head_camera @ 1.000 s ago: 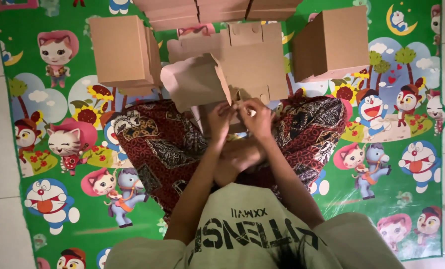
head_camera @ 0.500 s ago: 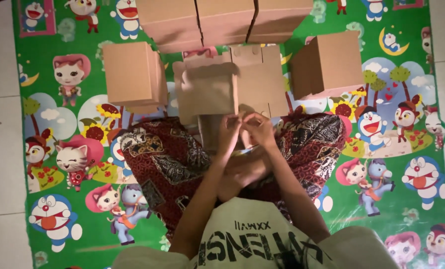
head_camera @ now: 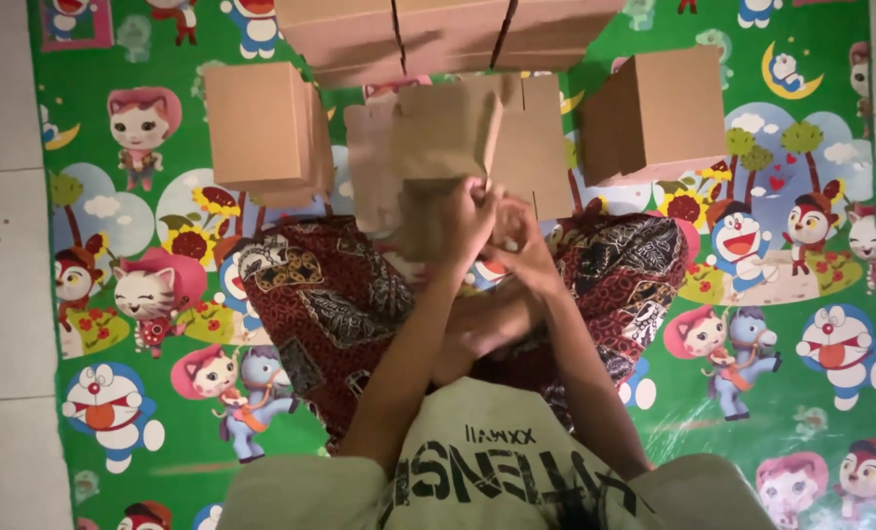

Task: A person sits on a floor mat and manually folds flat cardboard templates into small rectangular boxes.

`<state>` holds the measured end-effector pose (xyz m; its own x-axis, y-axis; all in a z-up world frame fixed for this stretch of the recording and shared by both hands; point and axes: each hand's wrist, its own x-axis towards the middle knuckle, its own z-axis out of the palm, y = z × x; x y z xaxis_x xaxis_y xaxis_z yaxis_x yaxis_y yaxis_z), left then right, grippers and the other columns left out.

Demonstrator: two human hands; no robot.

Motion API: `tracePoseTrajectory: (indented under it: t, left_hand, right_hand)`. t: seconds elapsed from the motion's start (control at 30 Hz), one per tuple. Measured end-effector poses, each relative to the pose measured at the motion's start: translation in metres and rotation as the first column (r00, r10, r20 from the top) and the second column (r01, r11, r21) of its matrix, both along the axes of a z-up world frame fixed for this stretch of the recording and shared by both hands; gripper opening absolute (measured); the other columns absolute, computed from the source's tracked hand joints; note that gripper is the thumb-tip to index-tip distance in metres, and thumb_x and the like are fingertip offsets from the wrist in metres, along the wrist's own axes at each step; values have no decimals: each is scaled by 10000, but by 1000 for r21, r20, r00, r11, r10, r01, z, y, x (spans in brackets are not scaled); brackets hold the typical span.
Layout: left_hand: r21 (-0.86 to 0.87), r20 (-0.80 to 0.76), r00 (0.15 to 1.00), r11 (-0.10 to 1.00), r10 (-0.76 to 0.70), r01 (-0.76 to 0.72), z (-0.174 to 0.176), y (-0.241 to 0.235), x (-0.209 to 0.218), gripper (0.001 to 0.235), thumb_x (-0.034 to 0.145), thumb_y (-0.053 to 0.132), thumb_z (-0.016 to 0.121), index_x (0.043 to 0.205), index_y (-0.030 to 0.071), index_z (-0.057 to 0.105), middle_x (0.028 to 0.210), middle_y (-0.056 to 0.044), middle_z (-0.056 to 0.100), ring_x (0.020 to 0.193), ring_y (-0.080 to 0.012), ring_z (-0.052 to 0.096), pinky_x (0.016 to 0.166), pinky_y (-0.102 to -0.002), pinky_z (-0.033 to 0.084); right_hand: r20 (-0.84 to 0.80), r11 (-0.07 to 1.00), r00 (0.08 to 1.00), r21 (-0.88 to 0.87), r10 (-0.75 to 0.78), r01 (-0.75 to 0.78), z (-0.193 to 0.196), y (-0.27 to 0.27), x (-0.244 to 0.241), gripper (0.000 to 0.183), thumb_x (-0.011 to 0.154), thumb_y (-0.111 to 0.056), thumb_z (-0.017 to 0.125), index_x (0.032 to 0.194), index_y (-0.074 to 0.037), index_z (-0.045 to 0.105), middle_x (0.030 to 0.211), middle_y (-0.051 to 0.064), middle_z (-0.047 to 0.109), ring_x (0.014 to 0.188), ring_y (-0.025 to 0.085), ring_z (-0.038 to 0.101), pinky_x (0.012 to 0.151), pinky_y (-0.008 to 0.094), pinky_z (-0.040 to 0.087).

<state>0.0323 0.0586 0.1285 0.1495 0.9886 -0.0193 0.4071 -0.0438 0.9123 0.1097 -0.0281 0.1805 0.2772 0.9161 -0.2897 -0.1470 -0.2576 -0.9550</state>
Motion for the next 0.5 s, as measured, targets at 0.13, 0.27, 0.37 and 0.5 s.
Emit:
tracePoseTrajectory:
  t: [0.13, 0.27, 0.37, 0.5]
  left_hand:
    - [-366, 107, 990, 922, -94, 128, -13, 7, 3, 623, 983, 600, 496, 1366, 123, 614, 1199, -166, 746, 1102, -310, 735, 1050, -470, 494]
    - [-115, 472, 881, 988, -40, 106, -11, 0, -41, 465, 1074, 316, 555, 1414, -1, 554, 1292, -263, 657, 1241, -427, 610, 1098, -557, 431]
    - [107, 126, 981, 985, -150, 137, -4, 11, -104, 365, 1013, 118, 559, 1372, 120, 621, 1301, -118, 664, 1269, -318, 594, 1119, -495, 383]
    - [345, -402, 866, 827, -297, 443, -21, 21, -147, 560, 889, 24, 592, 1424, 187, 615, 1586, -130, 449, 1344, -432, 494, 1112, -602, 369]
  right_hand:
    - [149, 986, 984, 120, 94, -113, -31, 21, 39, 811, 777, 80, 639, 1531, -120, 416, 1624, 377, 144, 1307, 650, 395, 1065, 654, 406]
    - [164, 968, 970, 150, 178, -203, -60, 55, 87, 613, 856, 27, 609, 1449, -127, 566, 1511, 140, 510, 1393, 344, 470, 1151, 514, 378]
    - [157, 960, 957, 99, 244, -261, -31, 69, 99, 588, 843, -23, 545, 1419, -123, 608, 1364, 107, 616, 1256, 255, 547, 1091, 450, 428]
    - [30, 935, 937, 64, 349, -350, 19, 84, 99, 577, 806, -17, 488, 1353, -55, 668, 1002, 5, 618, 899, 107, 511, 892, 248, 437]
